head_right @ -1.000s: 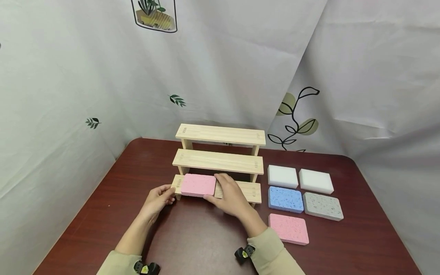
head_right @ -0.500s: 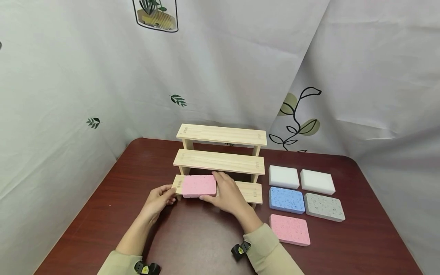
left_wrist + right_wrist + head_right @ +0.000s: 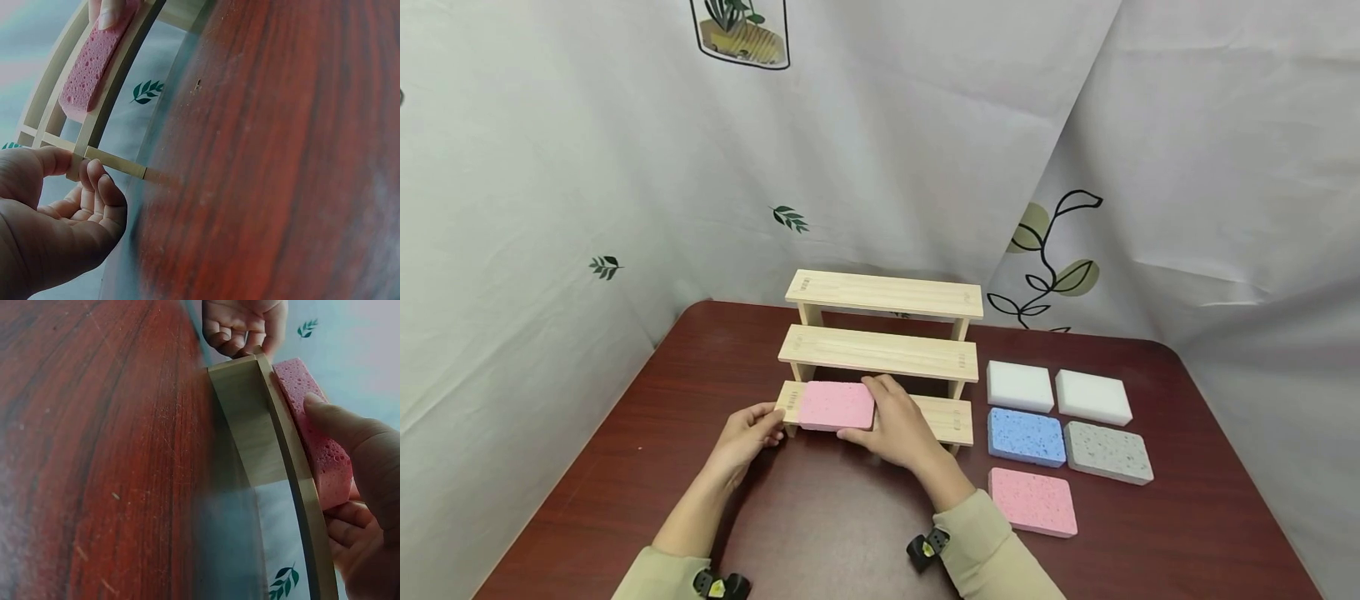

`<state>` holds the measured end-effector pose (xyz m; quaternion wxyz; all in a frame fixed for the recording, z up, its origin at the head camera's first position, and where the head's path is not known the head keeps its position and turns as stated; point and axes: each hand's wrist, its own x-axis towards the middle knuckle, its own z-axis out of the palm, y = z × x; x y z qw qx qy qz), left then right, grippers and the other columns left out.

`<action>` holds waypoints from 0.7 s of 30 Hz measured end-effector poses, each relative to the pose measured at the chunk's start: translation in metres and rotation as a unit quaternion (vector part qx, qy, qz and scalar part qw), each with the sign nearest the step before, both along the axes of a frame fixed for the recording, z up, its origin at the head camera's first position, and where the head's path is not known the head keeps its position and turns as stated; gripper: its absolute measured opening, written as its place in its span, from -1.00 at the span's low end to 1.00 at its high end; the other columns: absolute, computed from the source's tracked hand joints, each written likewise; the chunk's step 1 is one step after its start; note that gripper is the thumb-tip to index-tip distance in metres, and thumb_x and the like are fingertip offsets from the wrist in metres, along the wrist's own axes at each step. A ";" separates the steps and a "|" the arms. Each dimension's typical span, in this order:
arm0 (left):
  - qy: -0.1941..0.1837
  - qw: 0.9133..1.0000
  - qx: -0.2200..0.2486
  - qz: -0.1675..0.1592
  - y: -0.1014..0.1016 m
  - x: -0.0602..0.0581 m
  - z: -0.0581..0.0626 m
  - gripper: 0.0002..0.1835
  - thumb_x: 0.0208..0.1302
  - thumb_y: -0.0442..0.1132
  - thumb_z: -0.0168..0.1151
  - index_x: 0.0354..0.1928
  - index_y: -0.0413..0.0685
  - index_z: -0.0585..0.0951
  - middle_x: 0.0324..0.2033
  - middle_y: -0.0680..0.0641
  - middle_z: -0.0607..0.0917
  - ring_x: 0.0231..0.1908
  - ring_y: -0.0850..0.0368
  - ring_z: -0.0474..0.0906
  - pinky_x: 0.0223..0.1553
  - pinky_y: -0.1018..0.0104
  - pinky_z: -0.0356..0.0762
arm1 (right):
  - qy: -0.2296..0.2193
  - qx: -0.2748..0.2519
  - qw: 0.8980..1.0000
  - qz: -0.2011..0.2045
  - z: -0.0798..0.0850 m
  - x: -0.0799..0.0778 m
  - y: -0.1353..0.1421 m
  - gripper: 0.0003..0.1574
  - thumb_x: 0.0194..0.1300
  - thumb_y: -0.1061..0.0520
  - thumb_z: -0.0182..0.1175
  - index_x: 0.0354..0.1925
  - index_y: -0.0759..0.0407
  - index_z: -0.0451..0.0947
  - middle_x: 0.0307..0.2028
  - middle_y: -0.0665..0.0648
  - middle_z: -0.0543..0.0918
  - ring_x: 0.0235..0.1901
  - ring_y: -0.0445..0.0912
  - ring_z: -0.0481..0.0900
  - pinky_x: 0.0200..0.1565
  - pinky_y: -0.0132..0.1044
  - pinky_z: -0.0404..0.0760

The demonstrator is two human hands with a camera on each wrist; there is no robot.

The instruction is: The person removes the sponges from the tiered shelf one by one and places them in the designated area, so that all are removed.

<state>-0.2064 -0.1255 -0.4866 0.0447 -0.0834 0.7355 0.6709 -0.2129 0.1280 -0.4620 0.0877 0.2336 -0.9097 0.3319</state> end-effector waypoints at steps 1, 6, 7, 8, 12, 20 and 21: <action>0.001 1.000 0.001 0.000 0.000 0.000 0.000 -0.67 0.44 -0.41 0.13 0.11 -0.57 0.53 -0.45 -0.07 0.65 -0.49 0.21 0.52 -0.44 0.45 0.54 | 0.004 -0.002 1.000 0.001 0.000 0.000 0.001 0.06 -0.02 -0.15 0.62 0.28 0.38 0.45 0.07 0.18 0.57 0.01 0.01 0.58 0.05 -0.07 0.59; 0.007 1.000 0.002 0.000 0.000 0.000 0.000 -0.65 0.44 -0.40 0.12 0.11 -0.60 0.51 -0.44 -0.09 0.66 -0.50 0.20 0.53 -0.44 0.45 0.54 | 0.014 -0.009 1.000 0.011 0.004 0.003 0.003 0.06 -0.02 -0.16 0.62 0.28 0.36 0.45 0.11 0.17 0.56 0.07 0.00 0.57 0.10 -0.06 0.58; 0.007 1.000 0.002 0.000 0.000 0.001 0.000 -0.65 0.45 -0.40 0.12 0.12 -0.60 0.51 -0.44 -0.09 0.66 -0.50 0.20 0.53 -0.44 0.44 0.54 | 0.015 -0.011 1.000 0.013 0.004 0.004 0.004 0.06 -0.02 -0.16 0.62 0.28 0.36 0.45 0.12 0.17 0.55 0.08 0.01 0.56 0.12 -0.05 0.57; 0.008 1.000 0.002 -0.001 0.000 0.001 0.001 -0.64 0.45 -0.39 0.12 0.12 -0.61 0.50 -0.44 -0.09 0.66 -0.50 0.20 0.53 -0.44 0.44 0.54 | 0.017 -0.012 1.000 0.015 0.005 0.004 0.005 0.06 -0.02 -0.17 0.62 0.28 0.35 0.45 0.12 0.17 0.55 0.08 0.01 0.56 0.12 -0.05 0.57; 0.005 1.000 0.003 -0.003 0.000 0.001 0.002 -0.64 0.45 -0.39 0.13 0.12 -0.60 0.50 -0.44 -0.08 0.66 -0.49 0.21 0.52 -0.44 0.44 0.54 | 0.024 -0.023 0.999 0.021 0.007 0.007 0.009 0.05 -0.05 -0.16 0.63 0.27 0.33 0.47 0.11 0.14 0.57 0.07 -0.01 0.57 0.11 -0.05 0.58; -0.001 1.000 -0.005 -0.014 -0.002 -0.002 -0.001 -0.66 0.47 -0.42 0.08 0.09 -0.65 0.48 -0.41 -0.13 0.67 -0.47 0.16 0.54 -0.41 0.39 0.57 | 0.060 -0.037 0.997 0.023 0.010 0.013 0.019 0.04 -0.10 -0.15 0.66 0.23 0.32 0.51 0.09 0.12 0.59 0.08 -0.01 0.58 0.15 -0.04 0.57; -0.001 1.000 -0.005 -0.014 -0.002 -0.003 -0.001 -0.66 0.47 -0.41 0.08 0.09 -0.65 0.48 -0.41 -0.13 0.67 -0.47 0.16 0.54 -0.41 0.38 0.57 | 0.061 -0.036 0.997 0.023 0.011 0.014 0.020 0.04 -0.10 -0.16 0.65 0.23 0.32 0.51 0.09 0.13 0.59 0.09 0.00 0.59 0.15 -0.03 0.57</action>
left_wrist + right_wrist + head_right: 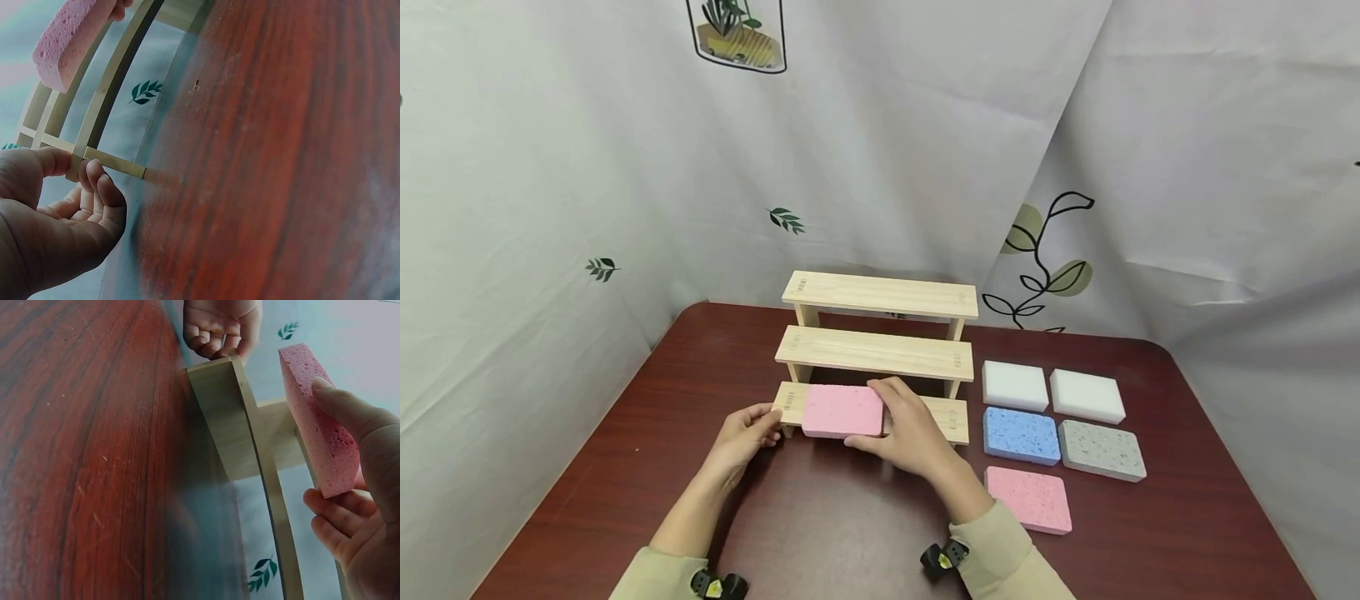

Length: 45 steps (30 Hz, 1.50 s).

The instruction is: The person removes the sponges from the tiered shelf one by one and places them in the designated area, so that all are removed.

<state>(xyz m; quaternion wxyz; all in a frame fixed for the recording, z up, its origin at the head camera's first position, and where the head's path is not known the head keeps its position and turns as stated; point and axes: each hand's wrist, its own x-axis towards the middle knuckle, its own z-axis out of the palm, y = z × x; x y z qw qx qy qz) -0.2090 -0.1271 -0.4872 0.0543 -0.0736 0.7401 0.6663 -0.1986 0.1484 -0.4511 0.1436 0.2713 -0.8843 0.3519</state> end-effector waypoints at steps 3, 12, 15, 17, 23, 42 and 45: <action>0.000 1.000 0.002 0.005 0.000 0.001 0.001 -0.67 0.46 -0.40 0.10 0.08 -0.62 0.51 -0.41 -0.11 0.67 -0.48 0.18 0.54 -0.42 0.40 0.57 | -0.001 0.005 1.000 -0.003 0.001 0.003 0.003 0.04 -0.08 -0.17 0.64 0.23 0.32 0.51 0.09 0.13 0.59 0.10 0.01 0.59 0.16 -0.03 0.56; -0.002 1.000 -0.002 0.018 0.002 0.004 0.001 -0.69 0.44 -0.40 0.14 0.08 -0.54 0.55 -0.43 -0.07 0.65 -0.48 0.19 0.54 -0.41 0.43 0.56 | -0.016 0.011 1.000 -0.009 0.008 0.009 0.015 0.04 -0.08 -0.18 0.64 0.24 0.29 0.51 0.11 0.12 0.59 0.12 0.00 0.57 0.19 -0.02 0.54; -0.005 1.000 -0.005 0.020 0.002 0.003 0.000 -0.68 0.44 -0.40 0.13 0.09 -0.54 0.55 -0.42 -0.07 0.65 -0.47 0.19 0.54 -0.40 0.43 0.56 | -0.016 0.008 1.000 -0.010 0.010 0.011 0.020 0.02 -0.09 -0.17 0.64 0.24 0.28 0.52 0.11 0.11 0.60 0.13 -0.01 0.57 0.19 -0.02 0.54; -0.004 1.000 -0.006 0.019 0.001 0.004 0.000 -0.68 0.44 -0.39 0.13 0.10 -0.55 0.54 -0.41 -0.08 0.65 -0.47 0.18 0.55 -0.40 0.43 0.56 | -0.015 0.004 1.000 -0.009 0.011 0.013 0.023 0.01 -0.09 -0.17 0.64 0.23 0.26 0.52 0.10 0.09 0.60 0.13 -0.02 0.57 0.19 -0.01 0.54; -0.007 1.000 -0.008 0.021 0.001 0.004 0.001 -0.68 0.45 -0.39 0.13 0.11 -0.53 0.54 -0.41 -0.07 0.64 -0.46 0.19 0.54 -0.39 0.44 0.56 | -0.026 -0.005 1.000 -0.015 0.017 0.019 0.032 -0.01 -0.10 -0.18 0.64 0.23 0.19 0.53 0.12 0.06 0.60 0.17 -0.02 0.53 0.18 0.13 0.46; -0.007 1.000 -0.011 0.020 0.003 0.005 0.002 -0.68 0.45 -0.39 0.13 0.11 -0.52 0.55 -0.40 -0.08 0.65 -0.46 0.21 0.54 -0.39 0.44 0.56 | -0.033 0.005 0.998 -0.044 0.019 0.032 0.068 0.01 -0.11 -0.12 0.66 0.25 0.22 0.52 0.12 0.14 0.61 0.11 0.08 0.58 0.10 0.15 0.55; -0.006 1.000 -0.012 0.020 0.002 0.005 0.002 -0.68 0.45 -0.38 0.13 0.11 -0.51 0.55 -0.39 -0.10 0.65 -0.46 0.20 0.54 -0.38 0.43 0.56 | -0.026 0.006 0.999 -0.045 0.017 0.033 0.074 0.01 -0.13 -0.11 0.67 0.24 0.23 0.53 0.10 0.14 0.62 0.08 0.06 0.59 0.08 0.14 0.57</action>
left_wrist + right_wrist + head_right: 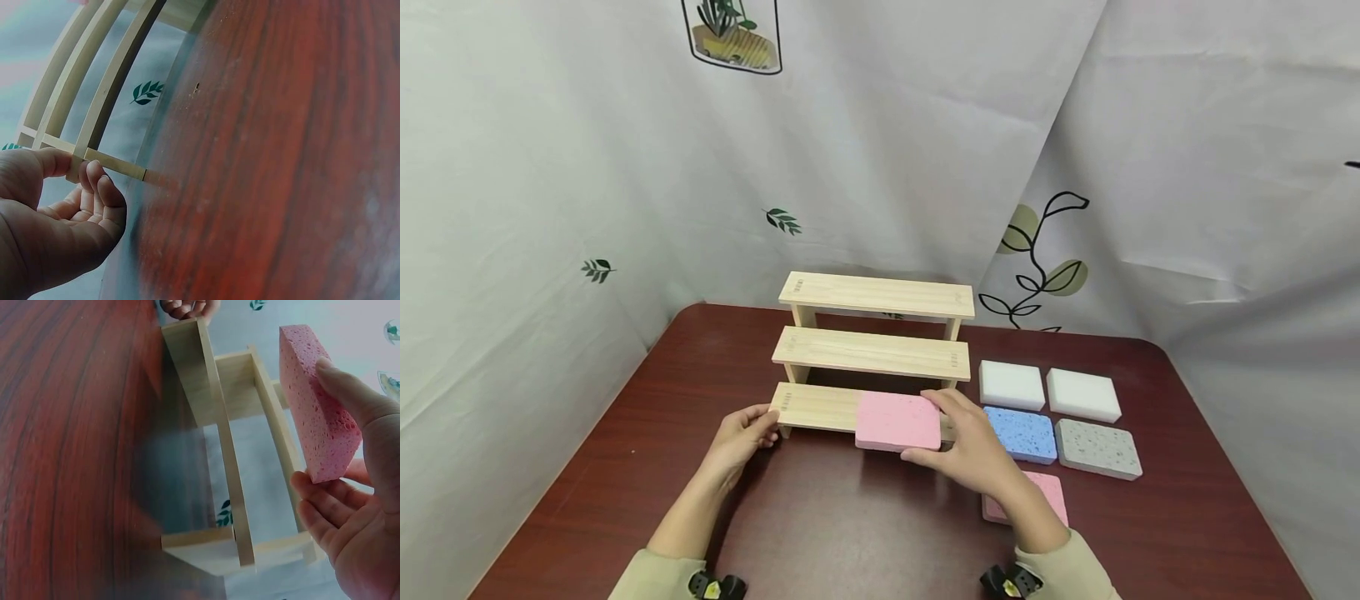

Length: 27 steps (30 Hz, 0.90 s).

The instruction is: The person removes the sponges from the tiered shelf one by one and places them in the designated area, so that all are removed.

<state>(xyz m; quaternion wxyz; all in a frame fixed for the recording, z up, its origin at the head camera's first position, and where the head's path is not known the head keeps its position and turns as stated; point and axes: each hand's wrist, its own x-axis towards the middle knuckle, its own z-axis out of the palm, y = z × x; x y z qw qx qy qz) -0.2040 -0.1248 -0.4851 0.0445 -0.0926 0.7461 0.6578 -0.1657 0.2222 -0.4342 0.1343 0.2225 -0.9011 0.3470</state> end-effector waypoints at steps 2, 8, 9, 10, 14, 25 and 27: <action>0.000 1.000 -0.001 -0.001 0.000 0.000 0.000 -0.68 0.45 -0.38 0.13 0.11 -0.51 0.55 -0.39 -0.10 0.65 -0.46 0.20 0.54 -0.38 0.43 0.56 | 0.009 -0.001 1.000 0.002 -0.002 0.001 0.004 0.00 -0.14 -0.09 0.68 0.23 0.21 0.54 0.08 0.10 0.63 0.06 0.01 0.60 0.06 0.09 0.59; 0.001 1.000 -0.003 -0.003 0.000 0.001 0.001 -0.68 0.46 -0.39 0.13 0.11 -0.52 0.55 -0.40 -0.08 0.65 -0.47 0.21 0.53 -0.39 0.44 0.55 | 0.025 -0.001 1.000 0.001 -0.006 0.003 0.015 -0.06 -0.16 -0.04 0.69 0.19 0.17 0.57 0.03 0.00 0.65 0.00 -0.09 0.60 0.02 -0.08 0.59; 0.001 1.000 -0.004 -0.002 0.000 0.001 0.001 -0.69 0.46 -0.39 0.13 0.10 -0.52 0.55 -0.41 -0.09 0.65 -0.47 0.21 0.53 -0.39 0.44 0.55 | 0.024 -0.001 1.000 -0.002 -0.007 0.004 0.016 -0.06 -0.16 -0.04 0.69 0.19 0.17 0.57 0.04 0.00 0.64 0.01 -0.08 0.60 0.02 -0.10 0.58; 0.001 1.000 -0.005 -0.002 0.000 0.001 0.001 -0.69 0.46 -0.39 0.13 0.10 -0.52 0.55 -0.41 -0.09 0.65 -0.47 0.21 0.53 -0.39 0.44 0.55 | 0.021 0.002 1.000 -0.005 -0.007 0.004 0.017 -0.06 -0.16 -0.04 0.69 0.19 0.16 0.57 0.05 0.00 0.64 0.01 -0.08 0.59 0.03 -0.11 0.57; 0.003 1.000 -0.005 -0.003 0.000 0.000 0.001 -0.69 0.46 -0.39 0.13 0.10 -0.52 0.55 -0.40 -0.10 0.66 -0.47 0.21 0.53 -0.39 0.44 0.55 | 0.006 0.011 1.000 -0.019 -0.007 0.008 0.023 -0.03 -0.16 -0.07 0.69 0.22 0.13 0.55 0.09 0.01 0.62 0.08 -0.06 0.58 0.08 -0.04 0.56; 0.002 1.000 0.000 -0.002 0.000 -0.001 0.000 -0.69 0.45 -0.40 0.13 0.10 -0.54 0.55 -0.42 -0.07 0.65 -0.47 0.21 0.53 -0.39 0.44 0.56 | 0.010 0.023 0.999 -0.036 -0.008 0.016 0.039 -0.02 -0.16 -0.08 0.69 0.22 0.17 0.55 0.13 0.11 0.61 0.12 0.02 0.57 0.07 -0.03 0.59; 0.002 1.000 0.000 -0.002 0.000 -0.001 0.000 -0.69 0.45 -0.40 0.13 0.10 -0.54 0.55 -0.42 -0.07 0.65 -0.47 0.21 0.53 -0.39 0.44 0.56 | 0.017 0.025 0.999 -0.038 -0.009 0.018 0.042 -0.01 -0.17 -0.09 0.69 0.22 0.17 0.55 0.13 0.11 0.61 0.12 0.01 0.57 0.10 -0.23 0.56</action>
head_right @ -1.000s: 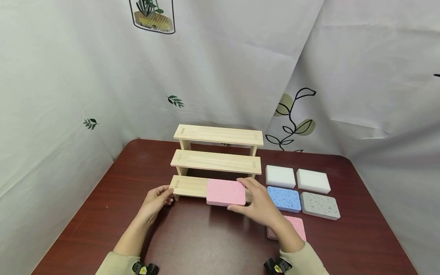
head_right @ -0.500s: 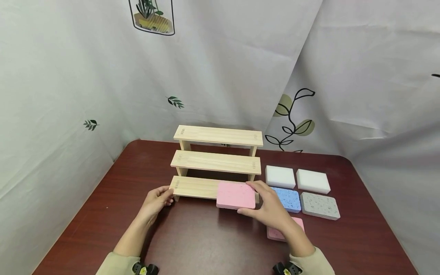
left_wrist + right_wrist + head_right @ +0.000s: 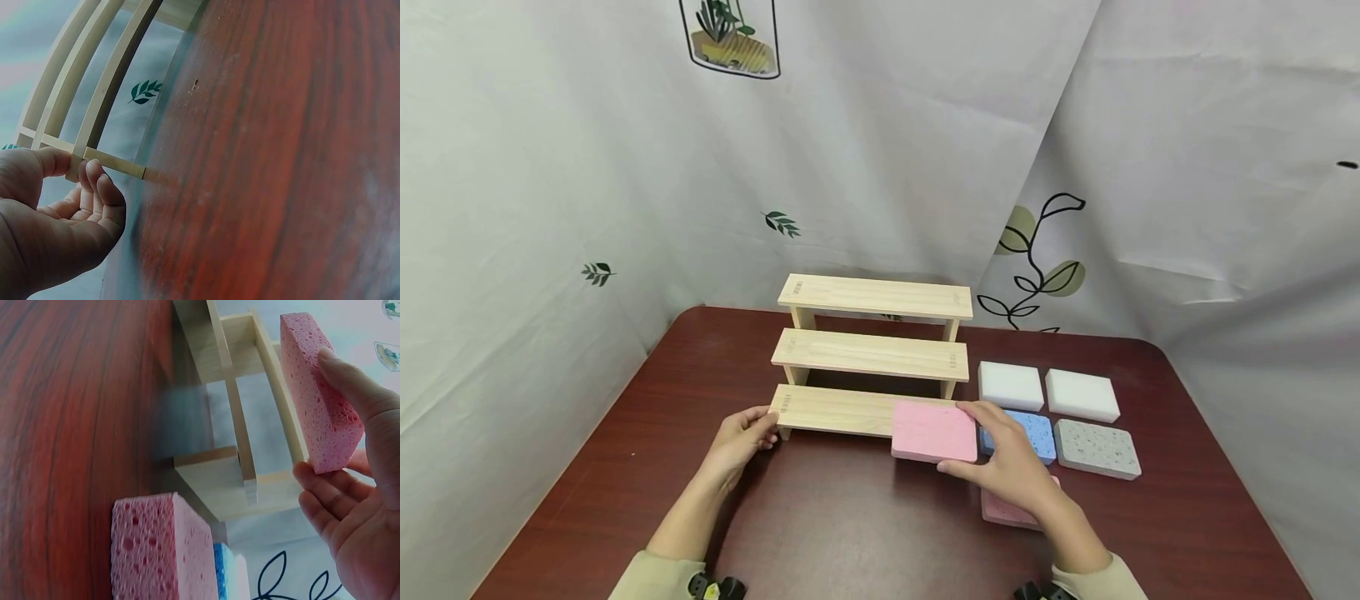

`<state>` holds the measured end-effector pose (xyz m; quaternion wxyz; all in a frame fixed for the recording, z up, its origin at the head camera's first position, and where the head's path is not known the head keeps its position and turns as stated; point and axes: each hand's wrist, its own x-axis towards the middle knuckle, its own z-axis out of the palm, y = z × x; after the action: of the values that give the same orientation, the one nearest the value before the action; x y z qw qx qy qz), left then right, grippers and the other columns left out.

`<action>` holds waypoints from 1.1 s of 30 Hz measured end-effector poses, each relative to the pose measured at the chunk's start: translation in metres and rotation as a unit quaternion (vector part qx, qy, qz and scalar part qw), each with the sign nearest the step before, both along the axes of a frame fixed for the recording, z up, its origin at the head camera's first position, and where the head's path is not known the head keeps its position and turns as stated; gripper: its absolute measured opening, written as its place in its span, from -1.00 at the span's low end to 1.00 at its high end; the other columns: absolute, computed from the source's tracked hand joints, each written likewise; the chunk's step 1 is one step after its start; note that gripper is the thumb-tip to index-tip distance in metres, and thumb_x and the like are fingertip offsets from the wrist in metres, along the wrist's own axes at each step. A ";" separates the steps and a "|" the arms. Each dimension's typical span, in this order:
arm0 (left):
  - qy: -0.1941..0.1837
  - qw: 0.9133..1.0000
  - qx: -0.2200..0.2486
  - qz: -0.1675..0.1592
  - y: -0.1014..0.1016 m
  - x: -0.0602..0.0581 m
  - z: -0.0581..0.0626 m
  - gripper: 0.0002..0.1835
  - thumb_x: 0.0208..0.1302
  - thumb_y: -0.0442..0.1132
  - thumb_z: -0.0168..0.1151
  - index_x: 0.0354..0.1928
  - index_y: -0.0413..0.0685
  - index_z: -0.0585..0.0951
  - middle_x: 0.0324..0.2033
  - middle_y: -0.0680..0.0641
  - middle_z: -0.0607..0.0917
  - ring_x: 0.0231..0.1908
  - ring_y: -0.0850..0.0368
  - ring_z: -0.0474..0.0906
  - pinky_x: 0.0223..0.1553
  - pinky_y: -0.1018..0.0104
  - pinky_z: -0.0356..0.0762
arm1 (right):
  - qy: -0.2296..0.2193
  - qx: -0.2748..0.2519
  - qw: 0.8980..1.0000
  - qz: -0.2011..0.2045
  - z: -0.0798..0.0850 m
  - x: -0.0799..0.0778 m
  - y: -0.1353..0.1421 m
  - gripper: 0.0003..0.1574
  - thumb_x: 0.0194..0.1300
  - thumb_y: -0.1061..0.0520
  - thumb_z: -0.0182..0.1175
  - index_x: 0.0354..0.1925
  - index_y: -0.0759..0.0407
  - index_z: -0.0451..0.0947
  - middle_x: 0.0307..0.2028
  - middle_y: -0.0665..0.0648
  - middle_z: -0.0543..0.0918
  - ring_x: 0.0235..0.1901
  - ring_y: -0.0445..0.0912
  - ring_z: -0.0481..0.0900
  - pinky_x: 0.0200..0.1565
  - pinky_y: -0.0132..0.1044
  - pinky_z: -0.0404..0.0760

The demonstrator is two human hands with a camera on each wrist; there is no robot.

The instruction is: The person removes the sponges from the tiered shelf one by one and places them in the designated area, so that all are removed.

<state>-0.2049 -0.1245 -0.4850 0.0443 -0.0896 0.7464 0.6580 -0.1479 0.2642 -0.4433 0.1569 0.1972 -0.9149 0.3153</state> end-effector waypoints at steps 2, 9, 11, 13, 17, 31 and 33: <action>0.000 1.000 0.001 -0.001 0.000 0.000 0.000 -0.69 0.45 -0.40 0.13 0.10 -0.54 0.55 -0.42 -0.06 0.65 -0.47 0.21 0.53 -0.39 0.44 0.56 | 0.002 0.000 1.000 -0.003 -0.001 0.002 0.003 0.00 -0.17 -0.10 0.69 0.22 0.16 0.55 0.13 0.09 0.61 0.12 0.00 0.57 0.12 -0.42 0.48; -0.001 1.000 -0.001 -0.002 -0.001 0.000 -0.001 -0.68 0.46 -0.39 0.12 0.11 -0.53 0.54 -0.42 -0.06 0.65 -0.46 0.20 0.54 -0.39 0.44 0.55 | -0.002 0.001 1.000 -0.020 -0.004 0.007 0.015 -0.02 -0.16 -0.10 0.69 0.22 0.10 0.55 0.11 0.07 0.62 0.09 -0.03 0.55 0.07 -0.49 0.40; -0.002 1.000 -0.001 -0.001 -0.002 0.001 -0.001 -0.68 0.46 -0.39 0.12 0.11 -0.53 0.54 -0.41 -0.08 0.65 -0.46 0.20 0.54 -0.39 0.44 0.55 | 0.001 0.000 1.000 -0.021 -0.004 0.008 0.017 -0.03 -0.16 -0.09 0.69 0.22 0.10 0.55 0.10 0.05 0.62 0.08 -0.04 0.55 0.06 -0.50 0.39; -0.002 1.000 -0.002 -0.001 -0.002 0.001 -0.002 -0.68 0.46 -0.39 0.13 0.11 -0.53 0.54 -0.41 -0.09 0.65 -0.46 0.20 0.54 -0.39 0.44 0.55 | 0.005 -0.003 1.000 -0.016 -0.005 0.009 0.020 -0.03 -0.17 -0.06 0.70 0.22 0.12 0.55 0.08 0.03 0.63 0.06 -0.07 0.55 0.06 -0.53 0.38; 0.000 1.000 -0.003 -0.001 -0.002 0.001 -0.002 -0.68 0.46 -0.39 0.13 0.11 -0.53 0.55 -0.40 -0.10 0.66 -0.46 0.20 0.53 -0.39 0.44 0.55 | 0.016 -0.009 1.000 -0.009 -0.005 0.012 0.025 -0.03 -0.18 -0.04 0.70 0.21 0.11 0.55 0.04 -0.02 0.63 0.01 -0.17 0.54 0.04 -0.59 0.36; 0.000 1.000 -0.001 -0.003 -0.001 0.000 -0.001 -0.68 0.46 -0.39 0.12 0.11 -0.53 0.55 -0.40 -0.10 0.65 -0.46 0.21 0.53 -0.38 0.45 0.55 | 0.023 -0.021 0.999 -0.018 -0.014 0.022 0.049 -0.01 -0.23 0.06 0.72 0.21 0.17 0.54 0.05 0.03 0.62 0.02 -0.33 0.48 0.06 -0.68 0.29; 0.002 1.000 -0.002 -0.005 -0.001 0.001 0.000 -0.68 0.46 -0.38 0.13 0.12 -0.53 0.54 -0.39 -0.12 0.66 -0.45 0.20 0.53 -0.38 0.44 0.56 | 0.027 -0.021 0.999 -0.018 -0.016 0.023 0.053 0.00 -0.25 0.08 0.72 0.19 0.22 0.55 0.04 0.03 0.62 0.02 -0.36 0.47 0.05 -0.69 0.31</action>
<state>-0.2043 -0.1253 -0.4850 0.0461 -0.0847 0.7484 0.6562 -0.1246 0.3171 -0.4589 0.1911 0.1859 -0.9070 0.3260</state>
